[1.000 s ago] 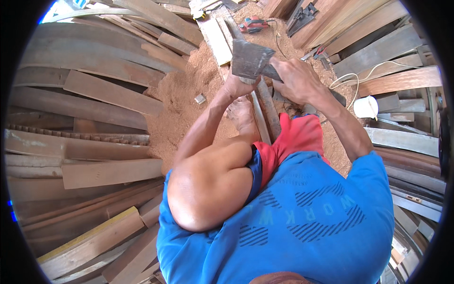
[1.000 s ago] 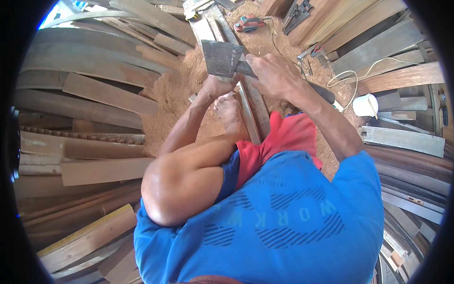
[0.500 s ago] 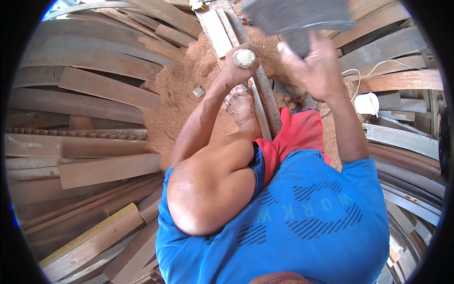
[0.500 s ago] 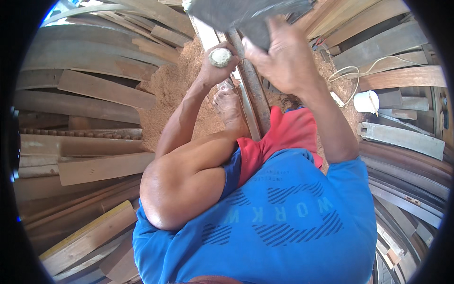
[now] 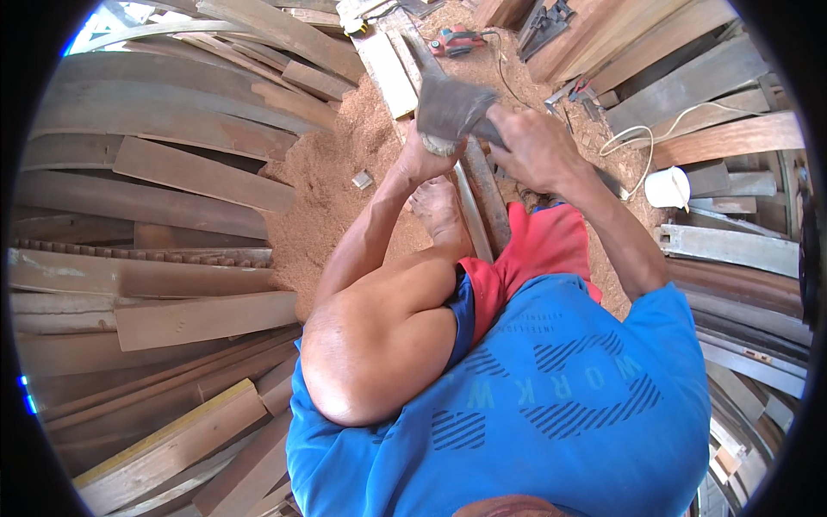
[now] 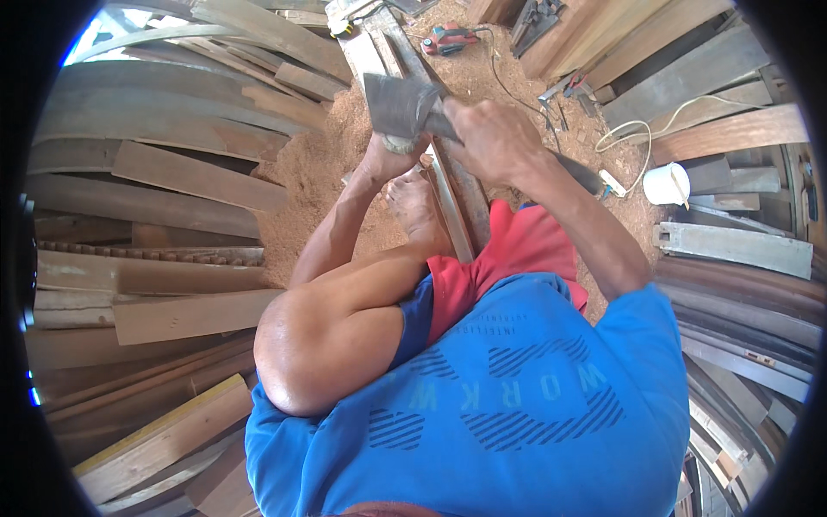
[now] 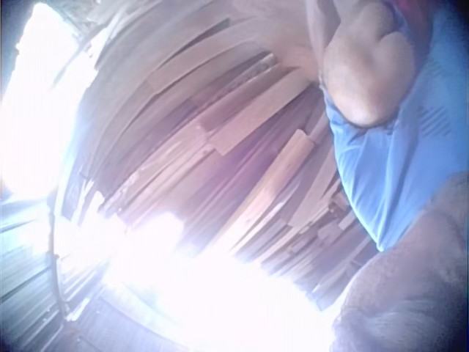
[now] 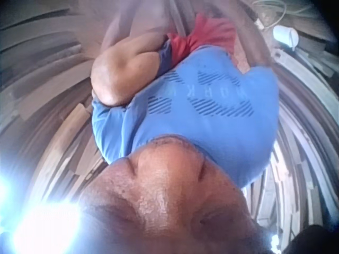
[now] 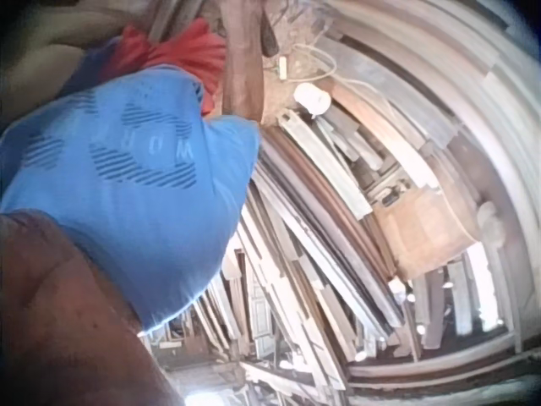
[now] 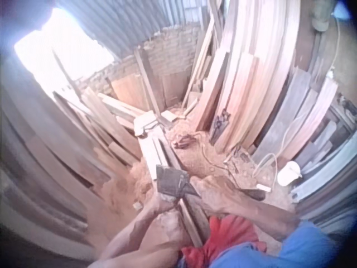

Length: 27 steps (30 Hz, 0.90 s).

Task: The person uses a mallet and chisel to carve and shape a small piece of wood held between their feet. They repeatedly strike the chisel to remove wood chips and refine the shape of the piece.

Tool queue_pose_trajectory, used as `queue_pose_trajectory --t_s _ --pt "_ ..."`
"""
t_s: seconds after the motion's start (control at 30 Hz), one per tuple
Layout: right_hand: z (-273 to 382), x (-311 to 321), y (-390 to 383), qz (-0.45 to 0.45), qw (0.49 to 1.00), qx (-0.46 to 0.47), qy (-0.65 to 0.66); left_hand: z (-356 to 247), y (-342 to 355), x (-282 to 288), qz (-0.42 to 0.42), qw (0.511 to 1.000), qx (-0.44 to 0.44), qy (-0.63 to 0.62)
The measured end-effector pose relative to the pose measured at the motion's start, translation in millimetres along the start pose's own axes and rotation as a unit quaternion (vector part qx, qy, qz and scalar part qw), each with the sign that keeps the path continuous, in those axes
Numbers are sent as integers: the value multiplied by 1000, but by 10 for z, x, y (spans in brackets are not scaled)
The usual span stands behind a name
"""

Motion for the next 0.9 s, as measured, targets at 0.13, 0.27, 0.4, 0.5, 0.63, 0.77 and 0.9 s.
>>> queue_pose_trajectory --t_s 0.13,0.27,0.4,0.5,0.63,0.77,0.9 --pt "-75 -99 -137 -11 993 -1 119 -73 11 97 -94 994 37 -52" --pt "-14 -157 -152 -65 954 28 290 359 -24 362 -188 966 165 -61" --pt "64 -120 -271 -162 892 110 408 16 129 556 -110 989 47 86" --pt "-154 -323 -332 -124 895 31 427 423 117 99 183 935 202 226" --pt "-302 -639 -309 -48 894 -87 437 1073 -476 -185 334 853 287 278" --pt "-684 -1206 -15 -23 847 -119 517 1361 -734 -155 303 904 284 97" --pt "-1377 -1859 342 42 870 -291 395 1388 -743 -227 287 923 239 87"
Point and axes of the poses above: each hand's wrist, its own y-axis towards the middle knuckle, its own x-axis out of the back of the hand, z = x × y, the point moved 8 cm from there along y, towards the middle knuckle, and after that the axes turned 10 degrees about y, right-handed, at the moved point
